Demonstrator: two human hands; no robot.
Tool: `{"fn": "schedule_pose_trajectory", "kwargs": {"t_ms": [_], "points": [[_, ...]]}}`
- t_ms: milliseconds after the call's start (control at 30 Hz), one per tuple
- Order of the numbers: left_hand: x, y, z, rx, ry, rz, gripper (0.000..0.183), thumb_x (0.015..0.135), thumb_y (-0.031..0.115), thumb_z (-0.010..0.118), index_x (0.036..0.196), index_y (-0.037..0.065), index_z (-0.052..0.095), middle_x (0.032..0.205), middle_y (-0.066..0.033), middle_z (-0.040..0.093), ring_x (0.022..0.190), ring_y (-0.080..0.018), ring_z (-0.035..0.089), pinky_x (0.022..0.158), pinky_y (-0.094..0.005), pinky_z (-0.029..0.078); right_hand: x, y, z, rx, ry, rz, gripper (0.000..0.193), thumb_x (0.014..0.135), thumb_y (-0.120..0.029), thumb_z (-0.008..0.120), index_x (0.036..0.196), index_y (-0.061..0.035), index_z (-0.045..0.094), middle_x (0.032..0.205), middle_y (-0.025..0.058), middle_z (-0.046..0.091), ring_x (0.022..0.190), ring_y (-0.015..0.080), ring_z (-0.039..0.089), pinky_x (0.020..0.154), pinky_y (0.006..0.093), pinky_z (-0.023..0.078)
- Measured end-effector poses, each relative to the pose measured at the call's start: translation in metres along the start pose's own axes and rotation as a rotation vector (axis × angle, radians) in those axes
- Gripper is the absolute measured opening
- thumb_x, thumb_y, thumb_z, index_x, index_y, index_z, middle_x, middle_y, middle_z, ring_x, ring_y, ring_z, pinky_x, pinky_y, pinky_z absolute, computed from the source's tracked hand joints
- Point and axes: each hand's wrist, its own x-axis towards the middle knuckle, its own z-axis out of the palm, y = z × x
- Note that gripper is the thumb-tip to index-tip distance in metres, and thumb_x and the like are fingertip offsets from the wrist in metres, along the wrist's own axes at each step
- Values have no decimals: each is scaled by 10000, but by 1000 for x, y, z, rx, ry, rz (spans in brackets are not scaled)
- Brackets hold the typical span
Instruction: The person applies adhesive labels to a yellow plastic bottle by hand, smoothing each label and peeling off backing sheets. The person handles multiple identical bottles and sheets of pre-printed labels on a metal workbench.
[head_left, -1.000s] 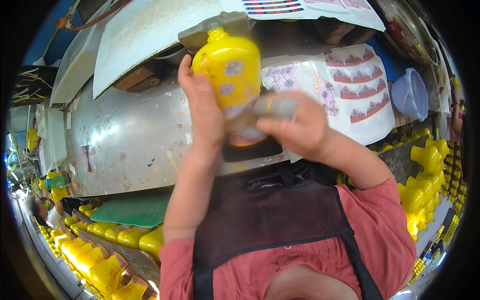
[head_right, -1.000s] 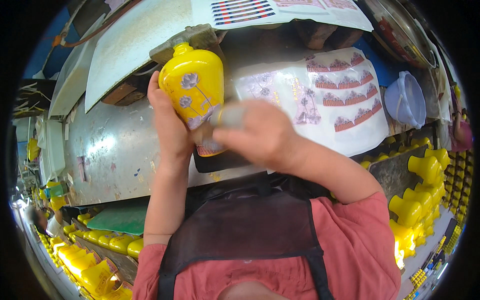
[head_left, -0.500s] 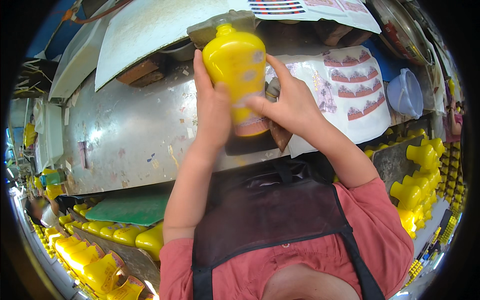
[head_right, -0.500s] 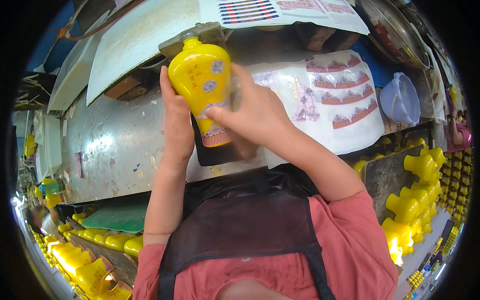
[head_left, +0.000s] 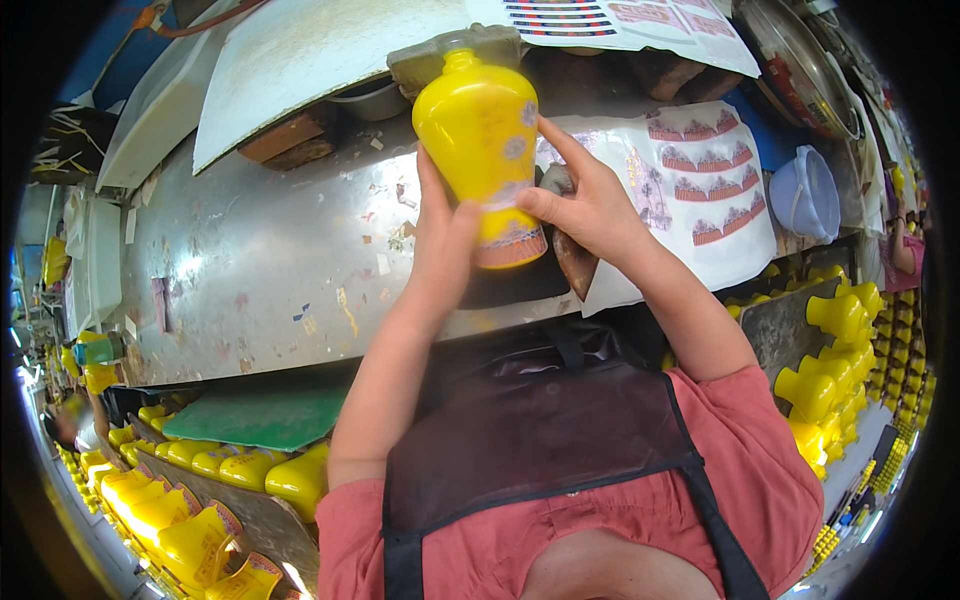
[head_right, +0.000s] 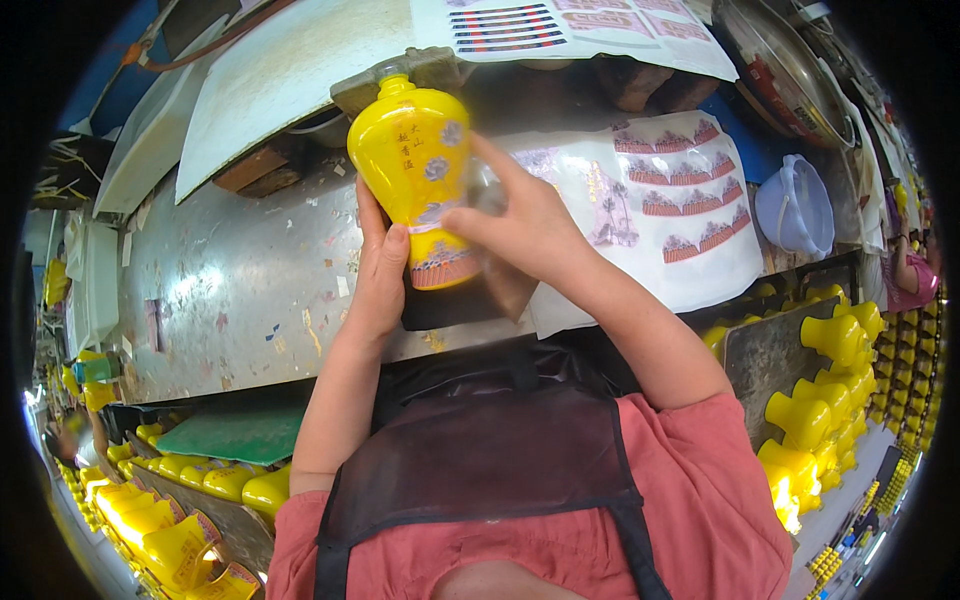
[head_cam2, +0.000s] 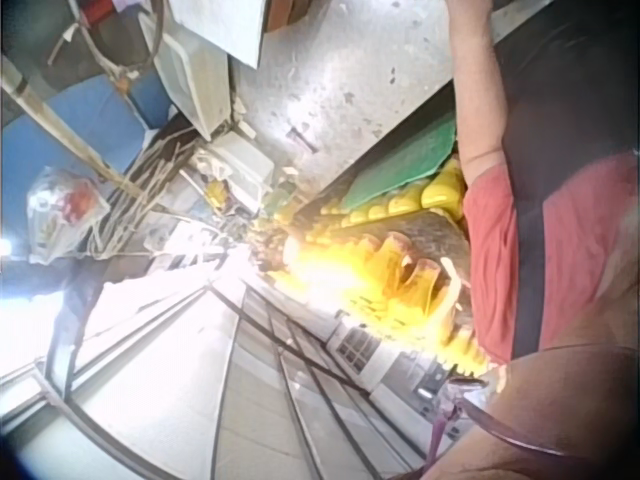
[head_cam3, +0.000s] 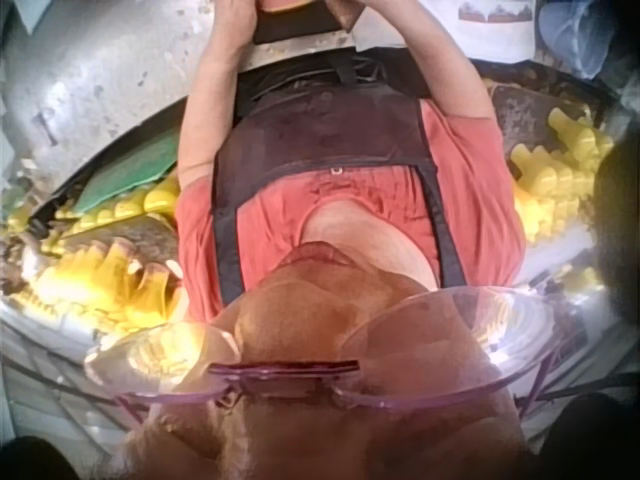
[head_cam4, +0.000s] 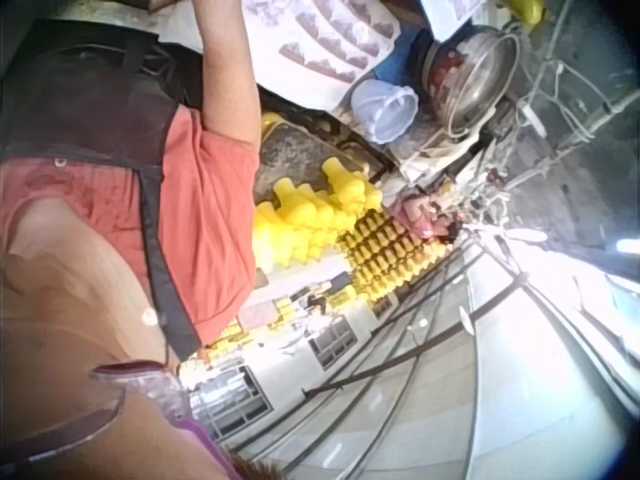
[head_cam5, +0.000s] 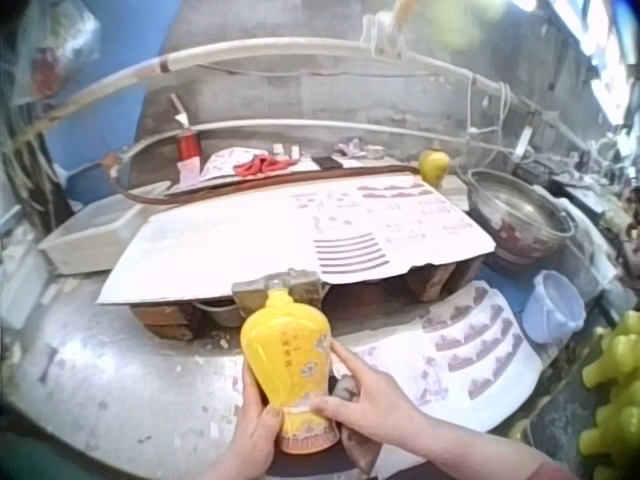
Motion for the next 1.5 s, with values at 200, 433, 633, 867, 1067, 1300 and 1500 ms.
{"fn": "schedule_pose_trajectory", "kwargs": {"t_ms": [200, 433, 633, 867, 1067, 1300, 1500], "points": [[-4, -2, -2, -52, 56, 25, 850, 930, 253, 532, 1641, 51, 112, 1611, -192, 335, 1492, -317, 346, 1222, -412, 275, 8, -8, -36, 477, -14, 279, 410, 1084, -395, 488, 1211, -67, 699, 920, 5, 618, 895, 12, 548, 766, 209, 467], [-3, -4, -17, -169, 148, 101, 524, 1097, 313, 419, 1539, 34, 384, 1453, -140, 526, 1360, -248, 490, 1194, -411, 331, -20, -25, -8, -568, 315, -882, 219, 846, -30, 718, 1060, -40, 673, 985, 90, 683, 869, 238, 694, 801, 328, 566], [0, 2, -22, -219, 145, 123, 486, 1115, 364, 389, 1461, 27, 444, 1422, -134, 536, 1350, -243, 499, 1171, -417, 362, -31, -35, 11, -695, 242, -1138, 296, 711, -96, 740, 1008, -90, 747, 849, 52, 626, 910, 248, 713, 745, 357, 589], [14, 38, -8, -242, 126, 159, 593, 1122, 405, 361, 1597, 54, 307, 1582, -122, 397, 1439, -248, 393, 1186, -421, 336, -24, -66, 2, -774, -58, -1075, 169, 789, -158, 701, 953, -120, 698, 739, 40, 580, 700, 234, 649, 571, 360, 514], [22, 62, 8, -369, 30, 19, 716, 1122, 477, 328, 1650, 65, 74, 1590, -154, 374, 1460, -268, 393, 1209, -401, 313, 3, -62, -30, -755, 460, -1014, 294, 733, -11, 777, 1008, -116, 761, 869, 70, 721, 685, 226, 650, 589, 337, 527], [36, 46, 10, -588, 50, -19, 687, 1117, 468, 365, 1630, 113, 79, 1519, -136, 442, 1407, -270, 450, 1178, -446, 372, 2, -36, -25, -737, 294, -986, 331, 730, -73, 747, 1055, -132, 721, 663, 10, 492, 615, 210, 580, 546, 343, 469], [40, 33, 8, -617, 78, -32, 726, 1053, 361, 595, 1591, 126, 169, 1473, -114, 467, 1358, -269, 482, 1149, -463, 411, 14, -45, -24, -625, 329, -1266, 295, 730, -110, 744, 1017, -174, 728, 652, 3, 444, 583, 200, 530, 540, 345, 457]]}}
